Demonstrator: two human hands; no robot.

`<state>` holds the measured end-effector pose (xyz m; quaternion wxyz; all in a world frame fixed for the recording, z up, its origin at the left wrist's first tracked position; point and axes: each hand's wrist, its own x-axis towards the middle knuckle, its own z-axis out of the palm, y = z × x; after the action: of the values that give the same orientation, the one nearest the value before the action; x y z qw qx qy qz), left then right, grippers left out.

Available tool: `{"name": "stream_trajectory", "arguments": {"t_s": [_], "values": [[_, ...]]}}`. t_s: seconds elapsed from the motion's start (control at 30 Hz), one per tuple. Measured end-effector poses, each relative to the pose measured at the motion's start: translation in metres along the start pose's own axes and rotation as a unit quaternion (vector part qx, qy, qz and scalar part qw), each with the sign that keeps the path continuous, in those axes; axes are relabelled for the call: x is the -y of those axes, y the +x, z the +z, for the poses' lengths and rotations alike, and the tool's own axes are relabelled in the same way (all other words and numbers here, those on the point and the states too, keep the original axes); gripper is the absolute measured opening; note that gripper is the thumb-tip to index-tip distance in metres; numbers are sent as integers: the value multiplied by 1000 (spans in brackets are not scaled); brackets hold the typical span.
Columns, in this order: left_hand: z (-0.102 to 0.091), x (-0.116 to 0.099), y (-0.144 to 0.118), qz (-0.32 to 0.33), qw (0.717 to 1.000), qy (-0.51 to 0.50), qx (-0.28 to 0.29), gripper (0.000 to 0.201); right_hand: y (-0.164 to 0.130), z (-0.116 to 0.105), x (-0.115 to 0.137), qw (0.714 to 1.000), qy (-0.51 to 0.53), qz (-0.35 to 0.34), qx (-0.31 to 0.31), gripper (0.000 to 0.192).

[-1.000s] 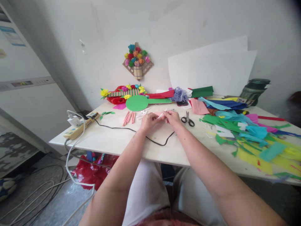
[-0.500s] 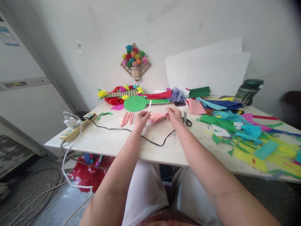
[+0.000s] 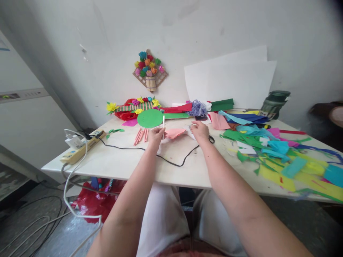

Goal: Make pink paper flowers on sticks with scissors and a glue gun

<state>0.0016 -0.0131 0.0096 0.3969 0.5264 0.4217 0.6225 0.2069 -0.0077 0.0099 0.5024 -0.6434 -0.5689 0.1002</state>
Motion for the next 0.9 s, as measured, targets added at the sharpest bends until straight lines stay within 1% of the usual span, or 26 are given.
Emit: {"name": "stream_trajectory", "arguments": {"t_s": [0.03, 0.07, 0.1, 0.2, 0.3, 0.33, 0.4, 0.47, 0.53, 0.63, 0.77, 0.83, 0.9], "values": [[0, 0, 0, 6, 1000, 0, -2, 28, -2, -2, 3, 999, -32, 13, -6, 30], [-1, 0, 0, 9, 1000, -1, -6, 28, -4, -3, 5, 998, -59, 7, -9, 29], [-1, -1, 0, 9, 1000, -3, -10, 28, -5, -4, 8, 997, -76, -9, 1, 27], [-1, -1, 0, -3, 999, -18, -27, 27, -9, -6, 12, 989, -94, -101, 61, 25], [-1, -1, 0, -5, 999, -30, -42, 28, -9, -2, 11, 964, -116, -203, 127, 26], [-1, -1, 1, -5, 998, -32, -46, 28, -9, 0, 10, 956, -123, -226, 141, 27], [-1, -1, 1, -6, 998, -36, -54, 29, -9, 4, 8, 949, -119, -248, 152, 31], [-1, -1, 1, -7, 997, -40, -58, 28, -7, 7, 6, 954, -92, -245, 146, 36], [-1, -1, 1, -8, 997, -42, -58, 28, -5, 8, 5, 962, -47, -233, 135, 36], [-1, -1, 1, -12, 997, -40, -59, 28, -2, 8, 5, 969, 63, -204, 121, 32], [-1, -2, 1, -1, 997, -30, -73, 28, -3, 8, 8, 961, 207, -151, 102, 19], [0, -2, 1, 4, 996, -32, -87, 29, -4, 9, 10, 956, 253, -107, 103, 15], [0, -1, 1, 5, 995, -40, -88, 32, -5, 11, 10, 947, 295, -54, 114, 15]]}}
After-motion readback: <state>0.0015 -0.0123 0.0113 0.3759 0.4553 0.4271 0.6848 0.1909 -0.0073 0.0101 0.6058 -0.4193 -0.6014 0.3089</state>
